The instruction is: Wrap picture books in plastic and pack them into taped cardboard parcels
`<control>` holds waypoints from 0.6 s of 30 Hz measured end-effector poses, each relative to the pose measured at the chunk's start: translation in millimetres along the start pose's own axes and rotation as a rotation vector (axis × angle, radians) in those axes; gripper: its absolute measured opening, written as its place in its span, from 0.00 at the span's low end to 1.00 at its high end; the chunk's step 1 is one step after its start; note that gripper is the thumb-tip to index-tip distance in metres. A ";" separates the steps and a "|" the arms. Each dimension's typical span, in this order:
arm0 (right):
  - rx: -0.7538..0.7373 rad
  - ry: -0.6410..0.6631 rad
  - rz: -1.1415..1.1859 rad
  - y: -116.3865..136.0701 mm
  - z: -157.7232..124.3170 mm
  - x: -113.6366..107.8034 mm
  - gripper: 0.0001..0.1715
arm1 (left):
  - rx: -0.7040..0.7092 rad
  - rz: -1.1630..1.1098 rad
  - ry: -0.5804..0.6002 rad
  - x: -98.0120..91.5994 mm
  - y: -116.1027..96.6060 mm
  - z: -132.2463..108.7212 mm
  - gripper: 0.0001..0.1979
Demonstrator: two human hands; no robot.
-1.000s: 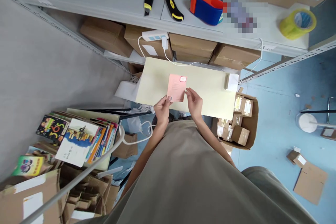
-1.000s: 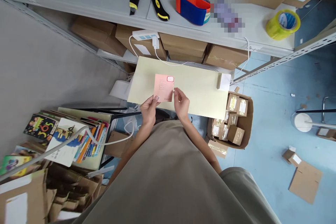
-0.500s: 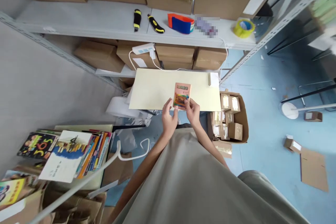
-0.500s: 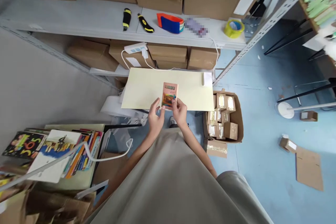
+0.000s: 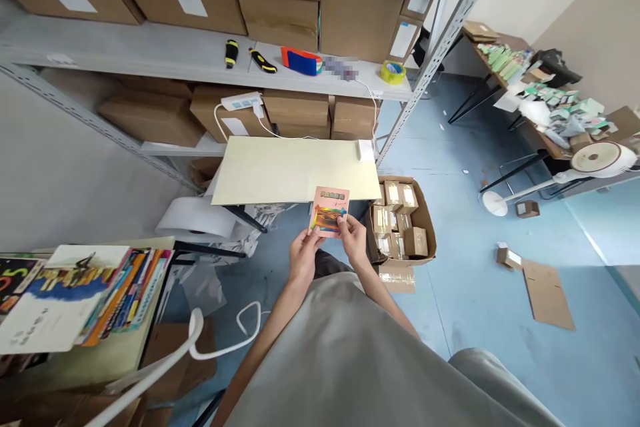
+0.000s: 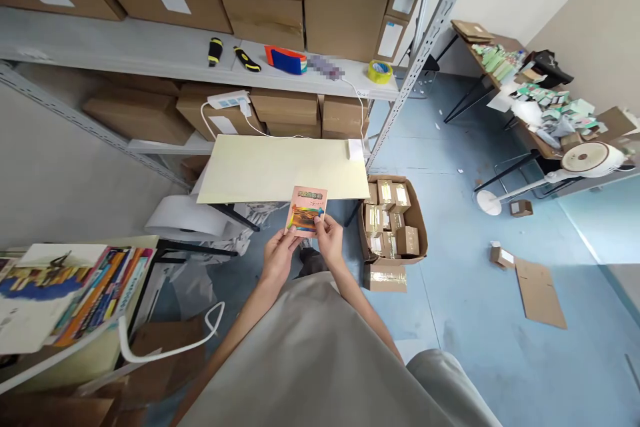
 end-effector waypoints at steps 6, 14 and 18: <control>-0.127 -0.166 -0.111 12.8 -26.9 -14.3 0.41 | 0.135 0.050 -0.094 -2.3 2.9 -17.3 0.32; -0.098 0.009 -0.040 18.4 -56.8 7.3 0.30 | 0.652 0.631 0.250 18.4 -26.3 -31.9 0.16; -0.088 -0.018 0.117 20.2 -38.4 -0.7 0.31 | 0.751 0.663 0.470 30.8 -40.4 -30.8 0.19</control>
Point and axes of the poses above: each hand's wrist, its own z-axis towards the middle knuckle, its own x-axis out of the palm, y = z × x, the point moved 5 cm from there along z, towards the middle knuckle, and after that the axes turned 15 degrees about x, right-handed, at the moved point
